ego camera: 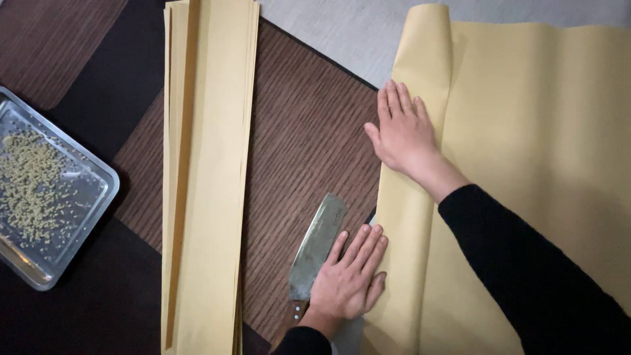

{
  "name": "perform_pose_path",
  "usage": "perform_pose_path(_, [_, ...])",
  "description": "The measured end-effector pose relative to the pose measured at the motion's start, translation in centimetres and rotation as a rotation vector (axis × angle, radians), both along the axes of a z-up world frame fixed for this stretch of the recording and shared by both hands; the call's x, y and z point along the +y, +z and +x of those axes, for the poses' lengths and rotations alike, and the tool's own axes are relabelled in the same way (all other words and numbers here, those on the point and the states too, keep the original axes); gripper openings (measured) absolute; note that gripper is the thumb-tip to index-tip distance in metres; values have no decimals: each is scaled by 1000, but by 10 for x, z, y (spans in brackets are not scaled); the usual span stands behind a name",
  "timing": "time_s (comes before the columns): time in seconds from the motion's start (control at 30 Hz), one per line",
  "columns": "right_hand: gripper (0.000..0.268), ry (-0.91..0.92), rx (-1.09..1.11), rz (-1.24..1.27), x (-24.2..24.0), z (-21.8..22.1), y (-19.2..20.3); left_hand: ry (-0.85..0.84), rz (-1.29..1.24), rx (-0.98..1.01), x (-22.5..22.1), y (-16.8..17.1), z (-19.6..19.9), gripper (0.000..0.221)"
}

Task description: Folding and cutting large sheets of yellow paper into strips using a knife

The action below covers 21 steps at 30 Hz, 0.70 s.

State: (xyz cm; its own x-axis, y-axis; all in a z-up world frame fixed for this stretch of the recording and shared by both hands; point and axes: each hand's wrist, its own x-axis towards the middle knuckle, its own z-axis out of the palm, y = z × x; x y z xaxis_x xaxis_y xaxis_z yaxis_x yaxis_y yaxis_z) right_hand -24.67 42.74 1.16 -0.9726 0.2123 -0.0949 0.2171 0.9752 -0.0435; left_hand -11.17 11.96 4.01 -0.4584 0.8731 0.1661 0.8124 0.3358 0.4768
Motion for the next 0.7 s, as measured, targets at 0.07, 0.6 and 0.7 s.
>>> perform_pose_path(0.07, [84,-12,-6,-25,8,-9,2,-3,17,-2,0,1,-1,69])
perform_pose_path(0.6, [82,-160,-190,-170,44,-68,39,6,33,-31,0,3,-1,69])
perform_pose_path(0.7, [81,-156,-179,-140,49,-75,38,5,26,-20,0,0,-1,69])
